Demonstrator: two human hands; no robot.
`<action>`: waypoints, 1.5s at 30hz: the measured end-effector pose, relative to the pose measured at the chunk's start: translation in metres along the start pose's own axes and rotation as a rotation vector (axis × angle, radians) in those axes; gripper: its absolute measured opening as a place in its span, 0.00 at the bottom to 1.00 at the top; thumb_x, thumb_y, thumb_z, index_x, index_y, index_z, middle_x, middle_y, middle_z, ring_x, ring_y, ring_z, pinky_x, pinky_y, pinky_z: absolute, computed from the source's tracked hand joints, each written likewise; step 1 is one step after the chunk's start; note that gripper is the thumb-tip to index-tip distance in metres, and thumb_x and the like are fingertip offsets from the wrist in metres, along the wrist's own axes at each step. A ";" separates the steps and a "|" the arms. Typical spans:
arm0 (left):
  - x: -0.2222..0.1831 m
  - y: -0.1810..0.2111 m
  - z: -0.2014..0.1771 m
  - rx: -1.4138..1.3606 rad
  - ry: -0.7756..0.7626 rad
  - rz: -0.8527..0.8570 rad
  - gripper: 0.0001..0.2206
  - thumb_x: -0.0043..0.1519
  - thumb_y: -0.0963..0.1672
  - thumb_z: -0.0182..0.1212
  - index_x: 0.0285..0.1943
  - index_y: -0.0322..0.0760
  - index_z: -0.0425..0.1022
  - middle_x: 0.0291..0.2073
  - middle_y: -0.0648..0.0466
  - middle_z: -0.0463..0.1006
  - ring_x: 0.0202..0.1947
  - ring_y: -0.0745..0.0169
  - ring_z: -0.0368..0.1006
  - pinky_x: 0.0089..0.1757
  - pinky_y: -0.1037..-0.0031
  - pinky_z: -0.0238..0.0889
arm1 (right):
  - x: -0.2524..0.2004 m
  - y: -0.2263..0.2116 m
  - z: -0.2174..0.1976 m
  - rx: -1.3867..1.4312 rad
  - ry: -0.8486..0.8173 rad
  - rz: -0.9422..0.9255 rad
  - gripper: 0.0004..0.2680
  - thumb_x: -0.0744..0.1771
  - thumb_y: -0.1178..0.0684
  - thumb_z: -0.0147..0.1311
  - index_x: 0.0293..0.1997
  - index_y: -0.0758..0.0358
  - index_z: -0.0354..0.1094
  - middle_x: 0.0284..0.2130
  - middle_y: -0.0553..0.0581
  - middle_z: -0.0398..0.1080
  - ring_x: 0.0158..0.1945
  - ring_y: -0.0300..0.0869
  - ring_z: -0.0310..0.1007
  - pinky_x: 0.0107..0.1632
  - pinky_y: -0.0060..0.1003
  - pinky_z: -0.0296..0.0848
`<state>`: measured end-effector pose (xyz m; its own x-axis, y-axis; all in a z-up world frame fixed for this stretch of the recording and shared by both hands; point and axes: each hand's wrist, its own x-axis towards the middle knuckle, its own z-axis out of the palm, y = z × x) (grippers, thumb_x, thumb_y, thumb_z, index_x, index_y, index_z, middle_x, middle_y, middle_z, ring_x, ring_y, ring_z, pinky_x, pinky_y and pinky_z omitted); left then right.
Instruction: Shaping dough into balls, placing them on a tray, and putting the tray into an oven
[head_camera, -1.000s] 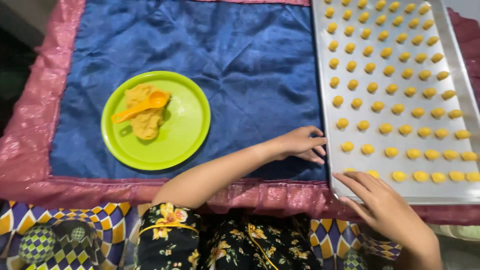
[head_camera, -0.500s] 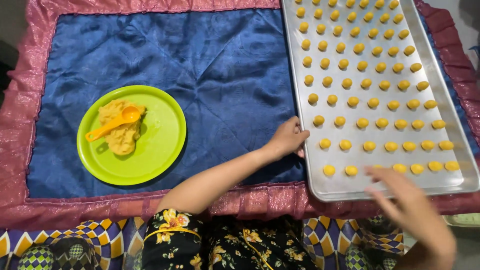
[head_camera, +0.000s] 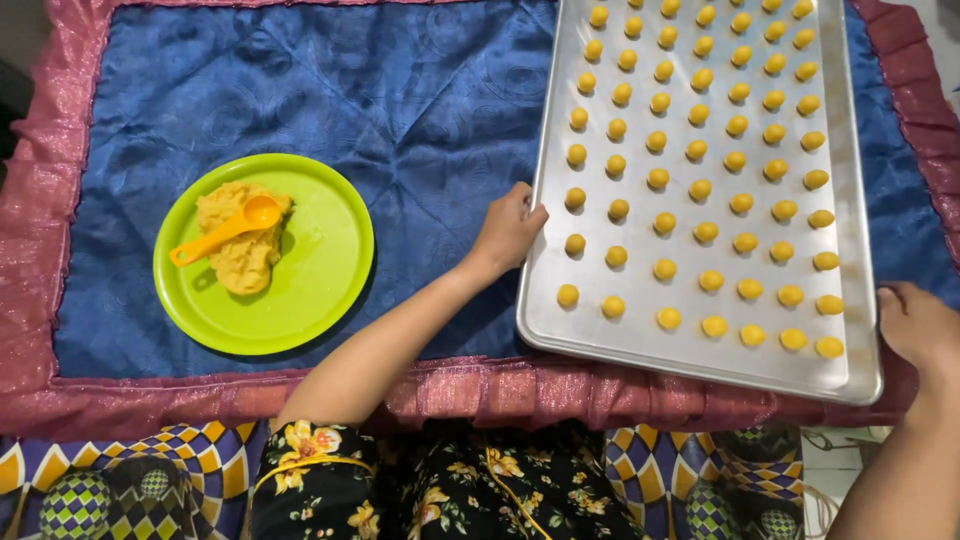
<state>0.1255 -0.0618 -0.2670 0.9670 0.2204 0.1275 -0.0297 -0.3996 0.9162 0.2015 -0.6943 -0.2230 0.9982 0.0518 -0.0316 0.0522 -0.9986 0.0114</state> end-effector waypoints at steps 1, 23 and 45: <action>-0.001 0.003 -0.006 0.001 0.003 0.000 0.08 0.59 0.46 0.55 0.34 0.38 0.65 0.24 0.47 0.73 0.28 0.47 0.70 0.35 0.59 0.56 | -0.004 -0.014 -0.008 0.001 0.001 -0.002 0.17 0.75 0.47 0.38 0.63 0.62 0.75 0.58 0.71 0.75 0.61 0.67 0.71 0.59 0.56 0.67; -0.108 0.006 -0.126 0.113 0.050 -0.072 0.10 0.62 0.45 0.57 0.31 0.39 0.62 0.20 0.50 0.70 0.24 0.47 0.69 0.33 0.58 0.55 | -0.008 -0.156 -0.042 0.296 -0.014 -0.080 0.09 0.74 0.50 0.52 0.50 0.63 0.77 0.40 0.64 0.79 0.45 0.55 0.74 0.47 0.46 0.65; -0.023 0.077 -0.109 -0.609 0.130 -0.124 0.35 0.72 0.56 0.38 0.78 0.21 0.48 0.78 0.30 0.39 0.79 0.37 0.33 0.73 0.53 0.25 | -0.055 -0.596 -0.084 1.609 -0.502 -0.394 0.30 0.73 0.32 0.23 0.79 0.67 0.26 0.78 0.69 0.24 0.80 0.60 0.22 0.78 0.55 0.25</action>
<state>0.0733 -0.0007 -0.1580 0.9349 0.3546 0.0168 -0.0954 0.2053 0.9740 0.1184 -0.1010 -0.1440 0.8116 0.5795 -0.0740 -0.1217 0.0439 -0.9916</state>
